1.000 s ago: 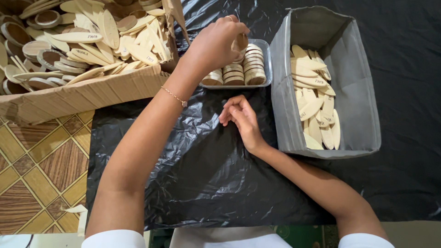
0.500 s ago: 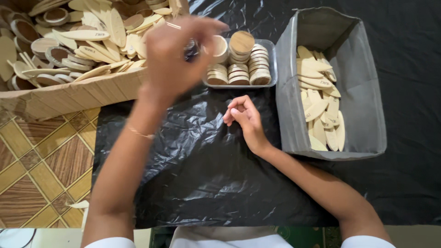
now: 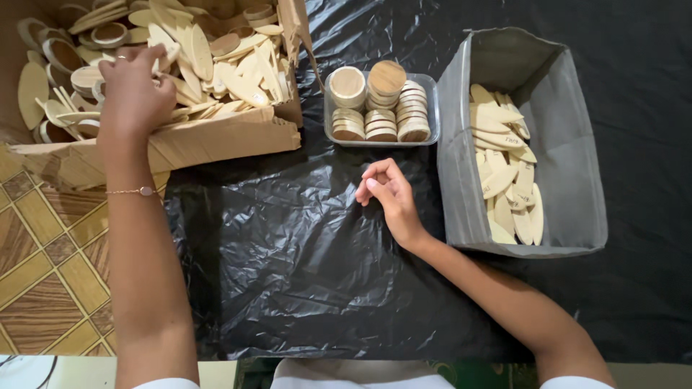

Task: The person sorts various wooden blanks by hand, picking them from a large cardboard box and placing them into a small transparent container or a larger grey fabric bin on a table.

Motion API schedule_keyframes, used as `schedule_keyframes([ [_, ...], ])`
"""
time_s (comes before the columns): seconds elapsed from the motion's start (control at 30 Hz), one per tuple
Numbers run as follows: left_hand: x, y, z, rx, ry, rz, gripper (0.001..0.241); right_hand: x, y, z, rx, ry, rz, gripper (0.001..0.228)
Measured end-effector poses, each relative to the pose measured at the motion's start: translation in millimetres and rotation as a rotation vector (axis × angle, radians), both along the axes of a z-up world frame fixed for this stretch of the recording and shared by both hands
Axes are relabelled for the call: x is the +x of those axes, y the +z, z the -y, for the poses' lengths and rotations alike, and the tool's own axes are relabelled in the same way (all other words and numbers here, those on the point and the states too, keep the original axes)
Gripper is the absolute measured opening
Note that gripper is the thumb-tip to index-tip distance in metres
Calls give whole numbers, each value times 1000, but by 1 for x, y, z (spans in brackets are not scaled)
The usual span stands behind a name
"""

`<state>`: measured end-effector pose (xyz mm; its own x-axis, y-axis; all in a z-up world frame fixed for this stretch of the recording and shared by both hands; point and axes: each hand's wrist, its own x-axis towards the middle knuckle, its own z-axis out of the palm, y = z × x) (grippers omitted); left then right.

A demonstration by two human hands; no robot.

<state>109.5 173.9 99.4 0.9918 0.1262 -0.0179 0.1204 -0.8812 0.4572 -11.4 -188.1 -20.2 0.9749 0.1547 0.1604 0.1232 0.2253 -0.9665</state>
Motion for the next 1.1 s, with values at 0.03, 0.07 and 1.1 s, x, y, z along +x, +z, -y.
schedule_keyframes([
  [0.03, -2, -1, 0, 51, 20, 18, 55, -1, 0, -1, -6, 4, 0, 13],
  [0.07, 5, -16, -15, 50, 23, 13, 55, -2, -1, -1, -7, 7, -4, 13],
  [1.1, 15, -52, 3, -126, 22, 376, 17, -2, 7, -1, -48, 19, 0, 13],
])
